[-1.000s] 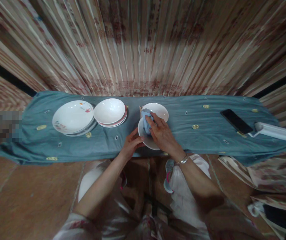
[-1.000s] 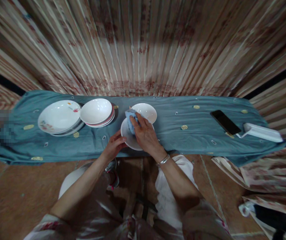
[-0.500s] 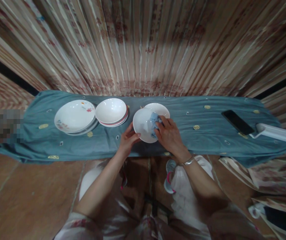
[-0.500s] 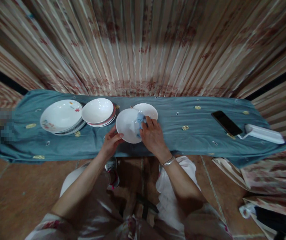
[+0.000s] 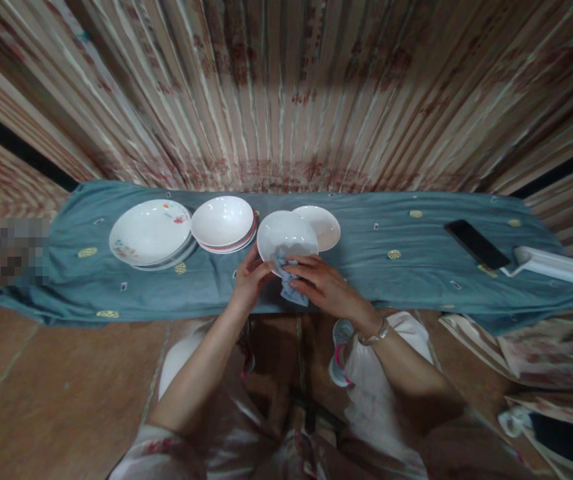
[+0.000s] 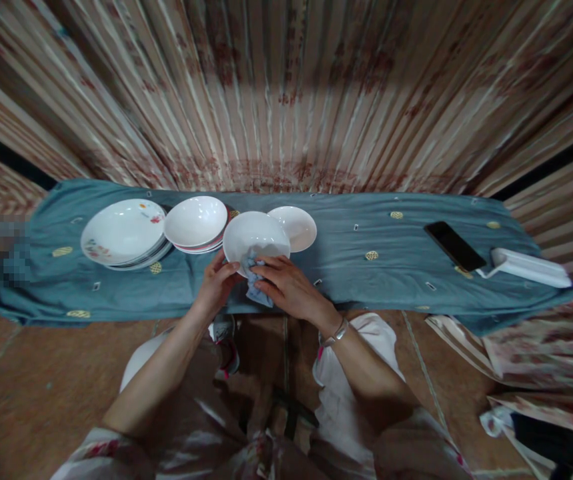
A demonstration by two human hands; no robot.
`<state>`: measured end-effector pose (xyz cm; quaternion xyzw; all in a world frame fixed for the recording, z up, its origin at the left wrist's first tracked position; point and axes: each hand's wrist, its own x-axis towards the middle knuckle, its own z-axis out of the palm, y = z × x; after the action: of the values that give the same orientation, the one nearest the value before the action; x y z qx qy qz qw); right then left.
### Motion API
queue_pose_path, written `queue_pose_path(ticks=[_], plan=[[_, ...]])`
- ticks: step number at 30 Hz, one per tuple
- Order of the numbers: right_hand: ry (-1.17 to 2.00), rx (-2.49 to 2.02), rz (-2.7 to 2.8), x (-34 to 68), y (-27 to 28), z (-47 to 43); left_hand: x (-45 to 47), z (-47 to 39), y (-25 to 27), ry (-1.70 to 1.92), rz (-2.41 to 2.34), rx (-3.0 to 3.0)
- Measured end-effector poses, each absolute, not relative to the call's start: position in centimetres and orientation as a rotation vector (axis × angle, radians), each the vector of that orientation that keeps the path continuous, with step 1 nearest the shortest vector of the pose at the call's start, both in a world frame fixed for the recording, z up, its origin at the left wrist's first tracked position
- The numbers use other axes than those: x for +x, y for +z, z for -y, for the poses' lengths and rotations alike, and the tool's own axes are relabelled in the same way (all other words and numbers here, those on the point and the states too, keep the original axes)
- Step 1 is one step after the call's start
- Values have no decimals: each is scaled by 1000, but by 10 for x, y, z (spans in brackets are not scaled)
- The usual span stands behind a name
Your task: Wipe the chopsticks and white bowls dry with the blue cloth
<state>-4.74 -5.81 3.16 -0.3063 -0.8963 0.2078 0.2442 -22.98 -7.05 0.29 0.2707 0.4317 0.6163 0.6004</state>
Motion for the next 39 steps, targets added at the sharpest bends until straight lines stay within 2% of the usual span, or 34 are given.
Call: queue_pose_path(ticks=[13,31,39], plan=[[377,-1002,2298,-20,30,44,-243,67,10,1452,-981,616],[792,-877,1997,-4,29,31,-246,68,8,1275,-972,640],[875,-892,1925,3,29,28,-239,71,6,1199,-929,638]])
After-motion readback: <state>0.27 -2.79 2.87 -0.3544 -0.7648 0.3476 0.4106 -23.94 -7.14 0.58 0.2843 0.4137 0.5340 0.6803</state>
